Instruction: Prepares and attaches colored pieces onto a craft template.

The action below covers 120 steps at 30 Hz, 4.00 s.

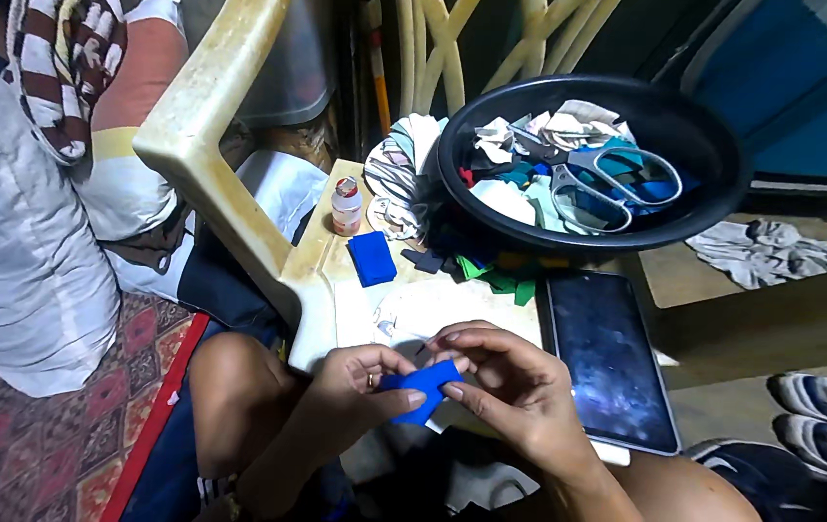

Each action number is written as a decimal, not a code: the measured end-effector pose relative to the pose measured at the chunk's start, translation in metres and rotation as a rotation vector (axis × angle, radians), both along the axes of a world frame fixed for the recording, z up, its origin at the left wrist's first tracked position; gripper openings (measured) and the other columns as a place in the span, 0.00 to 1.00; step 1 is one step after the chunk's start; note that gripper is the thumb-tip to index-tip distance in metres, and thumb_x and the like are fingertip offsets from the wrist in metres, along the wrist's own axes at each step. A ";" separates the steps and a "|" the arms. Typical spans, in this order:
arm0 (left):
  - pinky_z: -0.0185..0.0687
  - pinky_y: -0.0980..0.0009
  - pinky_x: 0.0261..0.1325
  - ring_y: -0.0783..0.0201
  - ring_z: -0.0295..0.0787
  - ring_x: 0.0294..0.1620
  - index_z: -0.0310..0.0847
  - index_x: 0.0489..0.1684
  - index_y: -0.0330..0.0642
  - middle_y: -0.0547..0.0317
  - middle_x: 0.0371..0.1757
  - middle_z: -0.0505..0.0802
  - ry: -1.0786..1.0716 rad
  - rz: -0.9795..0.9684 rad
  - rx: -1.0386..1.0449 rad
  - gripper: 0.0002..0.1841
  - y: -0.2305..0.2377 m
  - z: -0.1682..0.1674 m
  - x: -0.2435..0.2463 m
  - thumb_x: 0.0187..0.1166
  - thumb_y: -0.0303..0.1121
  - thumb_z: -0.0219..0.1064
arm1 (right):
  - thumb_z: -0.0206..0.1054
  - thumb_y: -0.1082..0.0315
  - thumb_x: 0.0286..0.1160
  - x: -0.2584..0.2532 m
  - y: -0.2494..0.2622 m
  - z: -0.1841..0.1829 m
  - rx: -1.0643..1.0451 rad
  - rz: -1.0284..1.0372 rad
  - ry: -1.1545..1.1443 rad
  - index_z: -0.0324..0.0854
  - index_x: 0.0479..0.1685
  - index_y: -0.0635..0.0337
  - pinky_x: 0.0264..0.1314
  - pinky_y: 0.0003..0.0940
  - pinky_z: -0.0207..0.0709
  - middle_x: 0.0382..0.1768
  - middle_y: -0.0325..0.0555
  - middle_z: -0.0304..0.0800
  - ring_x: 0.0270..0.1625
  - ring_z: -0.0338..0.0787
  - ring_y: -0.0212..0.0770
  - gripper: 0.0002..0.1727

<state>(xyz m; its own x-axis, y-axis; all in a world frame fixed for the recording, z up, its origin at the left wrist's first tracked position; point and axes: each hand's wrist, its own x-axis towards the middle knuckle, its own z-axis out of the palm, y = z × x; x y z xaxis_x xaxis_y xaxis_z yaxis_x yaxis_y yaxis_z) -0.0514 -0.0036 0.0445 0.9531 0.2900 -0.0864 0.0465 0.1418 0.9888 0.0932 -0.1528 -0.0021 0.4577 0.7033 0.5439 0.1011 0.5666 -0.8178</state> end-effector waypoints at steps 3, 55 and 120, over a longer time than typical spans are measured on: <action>0.86 0.84 0.39 0.82 0.89 0.34 0.84 0.38 0.40 0.72 0.35 0.92 -0.061 0.014 0.105 0.06 -0.001 0.001 0.003 0.71 0.18 0.69 | 0.75 0.72 0.70 0.001 -0.001 0.000 -0.040 0.060 0.065 0.84 0.64 0.57 0.62 0.27 0.87 0.61 0.37 0.90 0.57 0.91 0.30 0.21; 0.79 0.87 0.34 0.77 0.84 0.31 0.93 0.44 0.33 0.49 0.43 0.92 0.071 0.334 0.915 0.09 0.011 -0.030 -0.001 0.71 0.25 0.71 | 0.67 0.77 0.66 -0.014 0.010 -0.009 -0.517 -0.439 -0.527 0.94 0.40 0.66 0.51 0.14 0.81 0.42 0.53 0.91 0.44 0.90 0.30 0.10; 0.81 0.72 0.63 0.57 0.89 0.55 0.94 0.45 0.37 0.50 0.52 0.94 -0.194 0.049 1.193 0.10 0.016 -0.054 -0.004 0.79 0.27 0.65 | 0.68 0.76 0.67 -0.018 0.014 -0.012 -0.514 -0.487 -0.571 0.93 0.40 0.67 0.49 0.14 0.81 0.42 0.55 0.89 0.42 0.89 0.31 0.09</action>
<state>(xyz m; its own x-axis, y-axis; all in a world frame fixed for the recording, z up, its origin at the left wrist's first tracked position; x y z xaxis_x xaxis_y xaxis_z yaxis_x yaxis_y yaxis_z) -0.0551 0.0128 -0.0090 0.9063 0.1264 0.4034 -0.0965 -0.8672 0.4885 0.0757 -0.1388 -0.0141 0.5246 0.7215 0.4519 0.7013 -0.0653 -0.7099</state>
